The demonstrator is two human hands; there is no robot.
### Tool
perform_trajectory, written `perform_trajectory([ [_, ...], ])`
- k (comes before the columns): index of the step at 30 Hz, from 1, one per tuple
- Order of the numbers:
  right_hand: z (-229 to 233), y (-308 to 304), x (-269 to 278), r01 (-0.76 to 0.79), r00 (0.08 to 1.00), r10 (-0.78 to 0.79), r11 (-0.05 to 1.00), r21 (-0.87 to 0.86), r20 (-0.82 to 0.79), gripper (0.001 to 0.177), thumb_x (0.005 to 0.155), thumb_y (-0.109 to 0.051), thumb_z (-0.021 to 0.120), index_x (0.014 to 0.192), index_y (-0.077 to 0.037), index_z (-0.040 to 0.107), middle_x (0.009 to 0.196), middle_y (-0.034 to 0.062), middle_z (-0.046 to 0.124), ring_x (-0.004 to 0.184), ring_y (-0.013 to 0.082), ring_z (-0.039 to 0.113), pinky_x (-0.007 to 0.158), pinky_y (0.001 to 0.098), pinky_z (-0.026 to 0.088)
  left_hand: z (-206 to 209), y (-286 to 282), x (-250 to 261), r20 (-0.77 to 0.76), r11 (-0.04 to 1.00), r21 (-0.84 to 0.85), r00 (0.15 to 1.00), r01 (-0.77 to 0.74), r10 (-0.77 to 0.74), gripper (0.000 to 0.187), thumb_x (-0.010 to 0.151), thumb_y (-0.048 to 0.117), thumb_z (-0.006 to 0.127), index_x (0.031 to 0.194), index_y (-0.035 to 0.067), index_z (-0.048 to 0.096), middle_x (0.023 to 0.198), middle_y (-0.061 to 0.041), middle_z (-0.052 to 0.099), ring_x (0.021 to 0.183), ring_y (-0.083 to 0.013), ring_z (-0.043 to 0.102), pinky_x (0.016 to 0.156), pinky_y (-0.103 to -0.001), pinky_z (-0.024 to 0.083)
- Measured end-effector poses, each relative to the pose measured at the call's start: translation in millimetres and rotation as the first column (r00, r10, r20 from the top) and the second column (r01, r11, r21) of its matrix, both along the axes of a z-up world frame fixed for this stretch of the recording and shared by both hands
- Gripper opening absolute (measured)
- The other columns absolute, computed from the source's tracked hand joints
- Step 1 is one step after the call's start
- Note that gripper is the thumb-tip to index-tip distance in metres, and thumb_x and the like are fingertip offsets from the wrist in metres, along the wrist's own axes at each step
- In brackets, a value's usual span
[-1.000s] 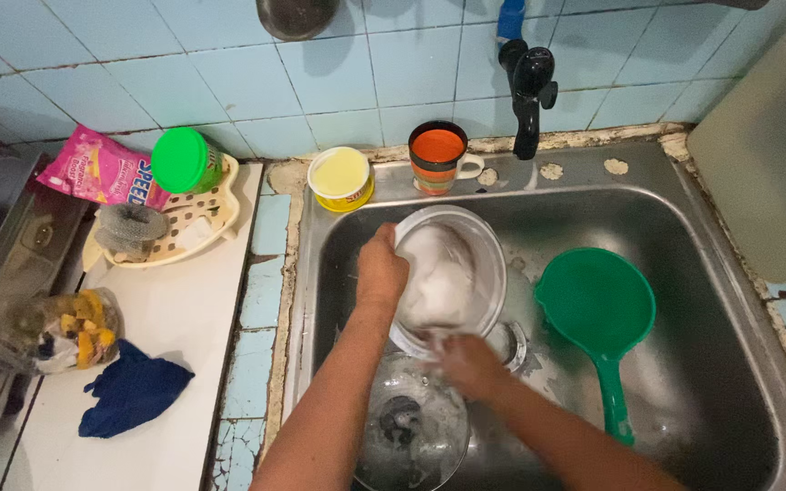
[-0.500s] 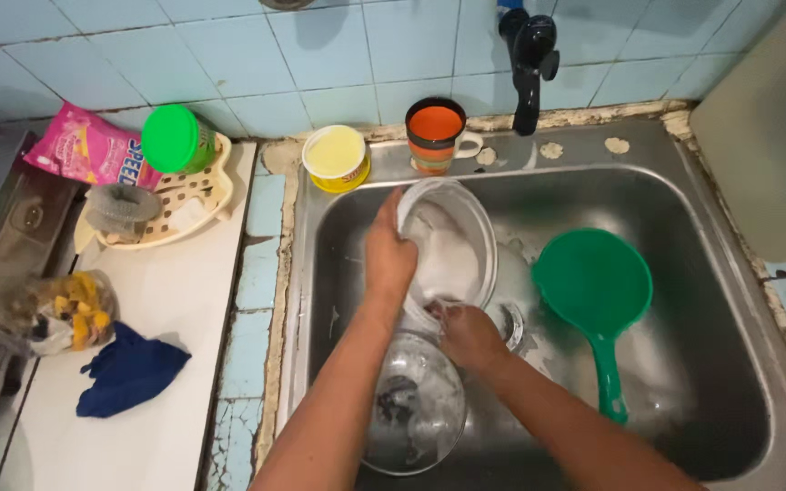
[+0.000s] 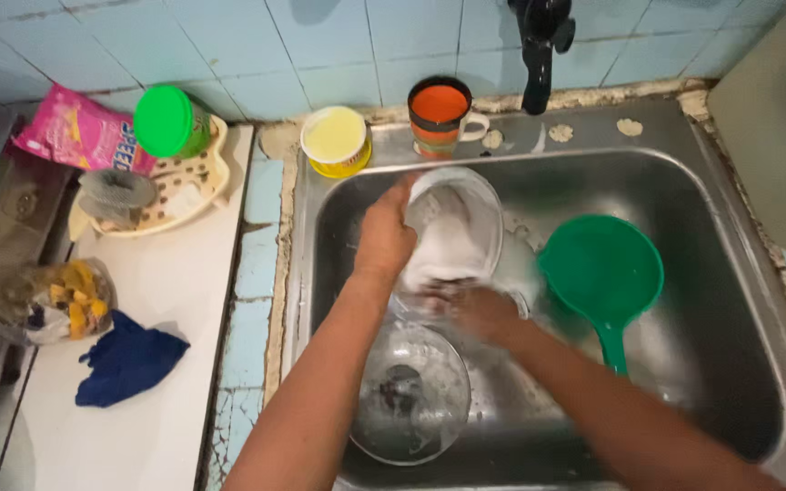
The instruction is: The person washes the parts of a rice cooker in a kitchen sink. They scrub the glass lid and the metal inner pot with a soapy sponge, then rinse the pot and lid repeatedly using a green plastic scoop of water, and set the lid on the counter beside the sink.
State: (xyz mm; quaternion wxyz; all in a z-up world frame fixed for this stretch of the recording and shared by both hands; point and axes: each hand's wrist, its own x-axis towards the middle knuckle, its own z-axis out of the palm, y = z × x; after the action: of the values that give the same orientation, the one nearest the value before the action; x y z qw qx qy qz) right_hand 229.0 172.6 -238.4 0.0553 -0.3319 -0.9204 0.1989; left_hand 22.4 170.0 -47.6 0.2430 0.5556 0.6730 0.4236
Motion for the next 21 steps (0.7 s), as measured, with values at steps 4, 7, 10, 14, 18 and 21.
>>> perform_trajectory([
  [4,-3,17,-13,0.253,0.951,-0.243,0.967,-0.027,0.193,0.049,0.102,-0.023,0.04,0.146,-0.003,0.049,0.144,0.0212,0.058,0.127,0.0332,0.058,0.104,0.0433,0.046,8,-4,2,-0.019,0.999,0.033,1.0,0.019,-0.019,0.081,0.068,-0.019,0.048,0.14,0.017,0.059,0.127,-0.022,0.067,0.122,-0.0383,0.063,0.101,-0.042,0.05],
  [7,-12,10,-56,0.373,0.926,-0.354,0.912,-0.173,0.133,0.05,0.104,-0.026,0.035,0.146,-0.002,0.048,0.144,0.0204,0.058,0.128,0.0305,0.057,0.106,0.0417,0.044,14,-4,8,-0.071,0.995,-0.092,0.997,-0.029,0.022,0.081,0.071,-0.019,0.048,0.141,0.02,0.059,0.126,-0.021,0.067,0.12,-0.0386,0.061,0.099,-0.044,0.049],
  [10,-12,-6,-109,0.361,0.924,-0.377,0.797,-0.485,0.068,0.051,0.107,-0.028,0.03,0.147,0.0,0.046,0.144,0.0195,0.057,0.128,0.0277,0.055,0.109,0.0402,0.041,13,-3,10,-0.06,0.999,-0.011,0.997,-0.053,0.053,0.08,0.069,-0.02,0.049,0.138,0.018,0.061,0.13,-0.021,0.065,0.12,-0.0387,0.061,0.101,-0.044,0.048],
  [14,21,-22,-135,-0.04,0.602,-0.796,0.052,-0.998,-0.066,0.055,0.113,-0.034,0.022,0.152,0.001,0.039,0.149,0.0165,0.051,0.135,0.021,0.046,0.115,0.0363,0.032,-2,0,4,-0.03,0.996,-0.004,0.995,-0.094,0.093,0.077,0.072,-0.018,0.047,0.138,0.017,0.061,0.13,-0.021,0.067,0.122,-0.038,0.062,0.1,-0.044,0.05],
  [18,67,-54,-75,0.288,0.955,-0.282,0.793,-0.536,0.097,0.049,0.102,-0.043,0.051,0.136,-0.008,0.051,0.107,0.0145,0.067,0.091,0.0272,0.069,0.079,0.0393,0.056,-28,10,-8,-0.06,0.983,-0.079,0.985,-0.167,0.162,0.072,0.075,-0.013,0.049,0.141,0.015,0.061,0.128,-0.023,0.068,0.122,-0.0377,0.063,0.103,-0.043,0.05],
  [21,91,-60,-31,0.172,0.983,-0.181,0.969,-0.177,-0.036,0.037,0.092,-0.017,0.051,0.128,-0.014,0.062,0.091,0.0131,0.073,0.076,0.0262,0.075,0.069,0.0383,0.063,-51,13,-21,-0.01,0.976,-0.066,0.978,-0.208,0.208,0.07,0.074,-0.01,0.052,0.142,0.007,0.055,0.132,-0.027,0.063,0.126,-0.0385,0.06,0.107,-0.041,0.046],
])
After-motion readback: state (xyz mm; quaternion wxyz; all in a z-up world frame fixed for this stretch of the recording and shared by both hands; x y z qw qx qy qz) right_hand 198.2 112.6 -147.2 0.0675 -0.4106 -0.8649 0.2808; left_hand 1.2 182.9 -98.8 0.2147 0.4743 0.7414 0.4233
